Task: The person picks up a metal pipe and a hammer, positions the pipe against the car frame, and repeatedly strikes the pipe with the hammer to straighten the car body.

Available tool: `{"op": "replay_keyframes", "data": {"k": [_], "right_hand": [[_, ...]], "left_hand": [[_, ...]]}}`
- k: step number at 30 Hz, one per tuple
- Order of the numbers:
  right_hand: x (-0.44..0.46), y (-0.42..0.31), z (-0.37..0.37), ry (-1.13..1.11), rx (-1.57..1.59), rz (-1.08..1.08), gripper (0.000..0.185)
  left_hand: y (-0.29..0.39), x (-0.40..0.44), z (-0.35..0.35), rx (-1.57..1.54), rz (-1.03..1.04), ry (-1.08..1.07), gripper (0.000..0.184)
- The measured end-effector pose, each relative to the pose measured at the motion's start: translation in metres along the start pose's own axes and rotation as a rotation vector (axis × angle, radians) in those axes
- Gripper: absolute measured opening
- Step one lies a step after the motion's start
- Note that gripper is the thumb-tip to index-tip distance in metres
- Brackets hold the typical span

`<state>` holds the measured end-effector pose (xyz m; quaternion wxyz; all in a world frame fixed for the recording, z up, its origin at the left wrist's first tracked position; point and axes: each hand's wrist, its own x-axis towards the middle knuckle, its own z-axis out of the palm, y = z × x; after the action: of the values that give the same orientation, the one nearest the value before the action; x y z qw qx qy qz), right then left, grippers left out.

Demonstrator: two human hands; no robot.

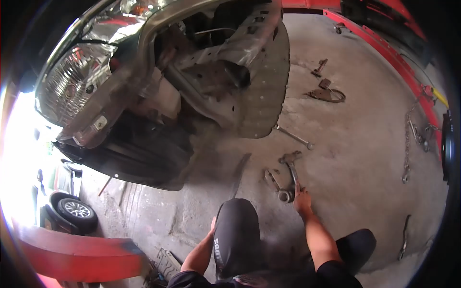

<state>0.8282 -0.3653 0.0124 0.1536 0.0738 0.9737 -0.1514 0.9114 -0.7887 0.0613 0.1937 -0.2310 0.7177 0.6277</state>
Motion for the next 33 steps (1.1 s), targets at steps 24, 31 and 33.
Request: {"op": "replay_keyframes", "data": {"k": [24, 31, 33], "right_hand": [[-0.007, -0.02, -0.071, -0.174, 0.143, 0.218, 0.076], [0.027, -0.028, -0.206, -0.299, -0.105, 0.114, 0.045], [0.038, -0.035, -0.23, -0.301, -0.245, 0.048, 0.032]], "left_hand": [[-0.023, 0.065, -0.017, 0.174, -0.138, -0.09, 0.027], [0.224, 0.053, -0.002, 0.594, 0.792, 0.189, 0.024], [0.314, 0.007, 0.025, 0.284, 0.773, 0.081, 0.024]]}}
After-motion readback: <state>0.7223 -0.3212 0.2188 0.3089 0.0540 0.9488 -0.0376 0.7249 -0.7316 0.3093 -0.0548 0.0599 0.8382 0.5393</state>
